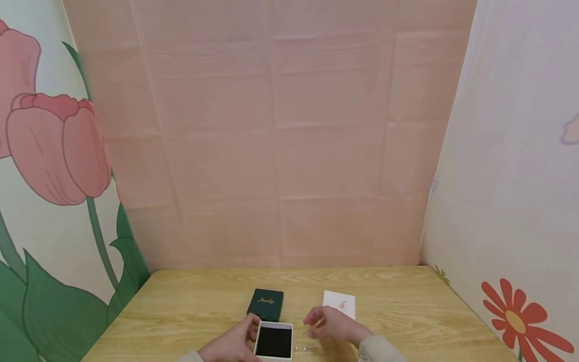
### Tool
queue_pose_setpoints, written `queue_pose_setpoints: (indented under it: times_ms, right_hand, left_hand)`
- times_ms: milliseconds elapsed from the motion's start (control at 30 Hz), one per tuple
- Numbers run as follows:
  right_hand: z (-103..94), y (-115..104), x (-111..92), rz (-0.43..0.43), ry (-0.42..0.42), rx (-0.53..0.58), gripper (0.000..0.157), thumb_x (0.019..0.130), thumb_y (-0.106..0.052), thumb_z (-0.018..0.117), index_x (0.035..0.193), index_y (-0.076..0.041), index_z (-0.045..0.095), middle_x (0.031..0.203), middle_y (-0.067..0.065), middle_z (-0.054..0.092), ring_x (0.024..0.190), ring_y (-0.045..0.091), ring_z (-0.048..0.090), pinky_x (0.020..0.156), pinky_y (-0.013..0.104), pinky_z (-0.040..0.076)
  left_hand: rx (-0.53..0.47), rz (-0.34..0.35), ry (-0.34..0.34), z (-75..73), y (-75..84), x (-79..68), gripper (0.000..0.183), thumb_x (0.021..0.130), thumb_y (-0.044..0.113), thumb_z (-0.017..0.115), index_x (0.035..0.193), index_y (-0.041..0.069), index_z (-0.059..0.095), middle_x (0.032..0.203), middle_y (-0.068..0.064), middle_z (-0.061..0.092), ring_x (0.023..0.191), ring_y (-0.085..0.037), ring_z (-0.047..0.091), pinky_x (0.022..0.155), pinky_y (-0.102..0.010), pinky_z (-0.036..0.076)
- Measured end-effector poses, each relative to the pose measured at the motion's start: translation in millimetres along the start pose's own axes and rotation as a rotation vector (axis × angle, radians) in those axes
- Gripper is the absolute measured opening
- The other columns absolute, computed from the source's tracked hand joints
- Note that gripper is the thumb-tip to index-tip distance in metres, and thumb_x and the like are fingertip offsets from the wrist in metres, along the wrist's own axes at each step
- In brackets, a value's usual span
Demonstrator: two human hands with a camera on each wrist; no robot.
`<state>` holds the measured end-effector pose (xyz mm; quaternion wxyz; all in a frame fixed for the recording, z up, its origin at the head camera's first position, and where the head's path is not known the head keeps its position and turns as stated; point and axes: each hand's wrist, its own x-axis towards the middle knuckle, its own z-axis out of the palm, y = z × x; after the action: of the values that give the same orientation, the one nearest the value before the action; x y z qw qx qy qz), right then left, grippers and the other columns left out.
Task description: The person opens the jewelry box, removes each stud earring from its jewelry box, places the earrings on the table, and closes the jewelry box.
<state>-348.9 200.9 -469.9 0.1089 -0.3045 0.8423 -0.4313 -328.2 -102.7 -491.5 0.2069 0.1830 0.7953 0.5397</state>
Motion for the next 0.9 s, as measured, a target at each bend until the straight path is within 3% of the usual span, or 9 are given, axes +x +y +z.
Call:
queue_pose_setpoints:
  times_ms: [167,300,533,767,900]
  right_hand:
    - [0.2,2,0,-0.003,0.003,-0.015,0.024,0.080,-0.009,0.069,0.100,0.001,0.061,0.097,0.012,0.061,0.086,0.024,0.061,0.074,0.025,0.048]
    - [-0.1,3,0,-0.014,0.008,-0.003,0.024,0.080,-0.007,0.070,0.100,0.002,0.060,0.097,0.013,0.061,0.086,0.027,0.061,0.071,0.024,0.049]
    - [-1.6,-1,-1,-0.045,0.009,0.014,0.023,0.079,-0.005,0.069,0.098,0.004,0.059,0.095,0.017,0.060,0.085,0.029,0.061,0.070,0.023,0.049]
    - [-1.0,1,0,-0.042,0.015,0.005,0.023,0.078,-0.004,0.069,0.098,0.004,0.059,0.095,0.017,0.060,0.084,0.027,0.061,0.070,0.022,0.048]
    - [-1.0,2,1,-0.039,0.015,-0.003,0.023,0.079,-0.005,0.070,0.097,0.003,0.059,0.095,0.016,0.060,0.083,0.027,0.061,0.070,0.022,0.048]
  left_hand:
    - [0.001,0.057,-0.021,-3.5,7.7,-7.3,0.065,0.066,0.004,0.081,0.114,0.008,0.037,0.090,-0.013,0.055,0.076,-0.025,0.059,0.068,-0.037,0.049]
    - [-0.002,0.095,0.020,-7.4,20.0,-10.5,0.070,0.064,0.004,0.080,0.116,0.011,0.035,0.090,-0.014,0.056,0.078,-0.025,0.059,0.074,-0.039,0.047]
    - [-0.134,0.189,0.071,-14.7,47.8,-10.2,0.079,0.063,-0.001,0.077,0.125,0.011,0.029,0.091,-0.015,0.052,0.069,-0.023,0.062,0.058,-0.036,0.053]
    - [-0.160,0.194,0.121,-21.8,72.4,-6.2,0.083,0.064,0.000,0.079,0.128,0.012,0.028,0.092,-0.011,0.044,0.070,-0.020,0.060,0.059,-0.035,0.053]
    - [-0.175,0.198,0.131,-22.4,77.4,-1.6,0.084,0.063,-0.002,0.079,0.129,0.012,0.029,0.093,-0.011,0.044,0.072,-0.020,0.060,0.059,-0.034,0.053]
